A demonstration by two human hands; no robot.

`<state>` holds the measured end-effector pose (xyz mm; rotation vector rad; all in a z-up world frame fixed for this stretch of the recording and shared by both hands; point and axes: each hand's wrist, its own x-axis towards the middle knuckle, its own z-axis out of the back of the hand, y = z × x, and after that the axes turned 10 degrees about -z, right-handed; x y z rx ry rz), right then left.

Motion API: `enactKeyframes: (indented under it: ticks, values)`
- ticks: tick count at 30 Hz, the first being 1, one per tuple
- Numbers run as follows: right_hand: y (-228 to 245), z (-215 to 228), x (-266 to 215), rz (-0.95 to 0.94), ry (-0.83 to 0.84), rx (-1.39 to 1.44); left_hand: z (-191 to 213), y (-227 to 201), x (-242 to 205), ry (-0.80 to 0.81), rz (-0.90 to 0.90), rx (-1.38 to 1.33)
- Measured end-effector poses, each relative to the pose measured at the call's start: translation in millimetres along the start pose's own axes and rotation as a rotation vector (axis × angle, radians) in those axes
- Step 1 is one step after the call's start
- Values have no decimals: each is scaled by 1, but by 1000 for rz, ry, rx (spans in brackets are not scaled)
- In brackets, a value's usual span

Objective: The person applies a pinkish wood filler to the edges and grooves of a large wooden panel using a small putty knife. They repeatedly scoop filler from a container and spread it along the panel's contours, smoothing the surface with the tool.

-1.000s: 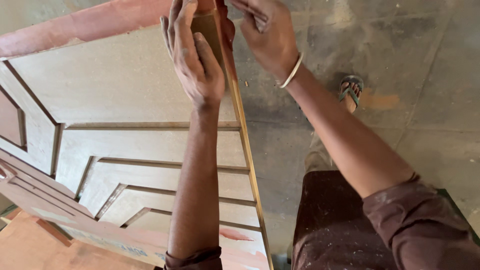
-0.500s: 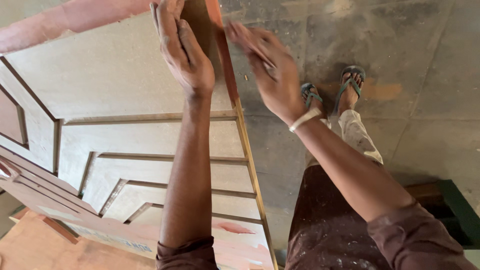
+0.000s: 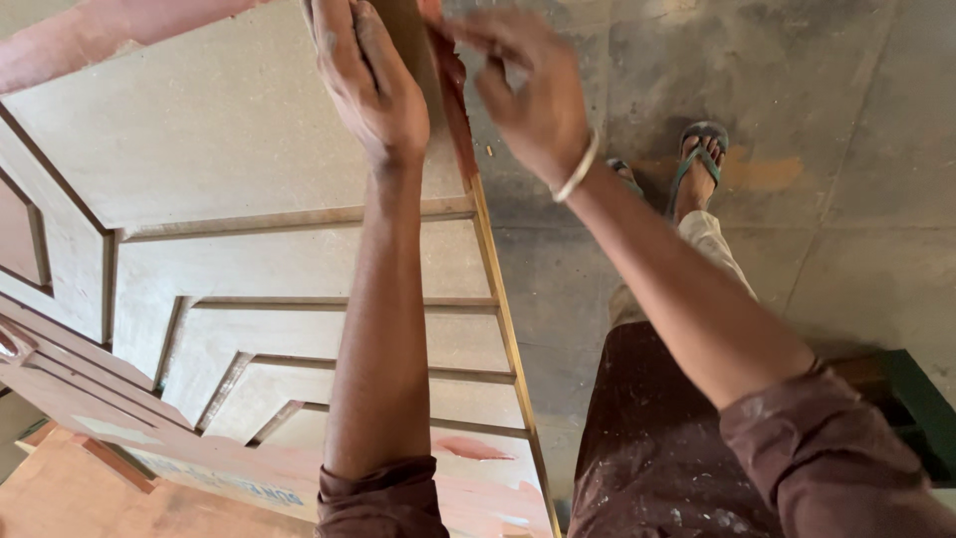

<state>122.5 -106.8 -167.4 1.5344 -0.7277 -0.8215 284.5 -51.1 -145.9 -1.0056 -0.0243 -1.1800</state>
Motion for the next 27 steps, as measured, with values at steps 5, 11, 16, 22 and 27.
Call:
enactKeyframes:
  ticks: [5, 11, 16, 22, 27]
  values:
    - [26, -17, -104, 19, -67, -107, -3, 9, -9, -30, 214, 12]
    - [26, 7, -94, 2, -108, -35, 1, 11, -9, -24, -29, -135]
    - [23, -3, -68, -108, 1, 201, -3, 32, -29, -3, 125, 242]
    - [34, 15, -83, -376, 287, -567, -8, 57, -43, 31, 320, 269]
    - [4, 14, -29, -33, 25, -198, -3, 58, -53, 47, 286, 279]
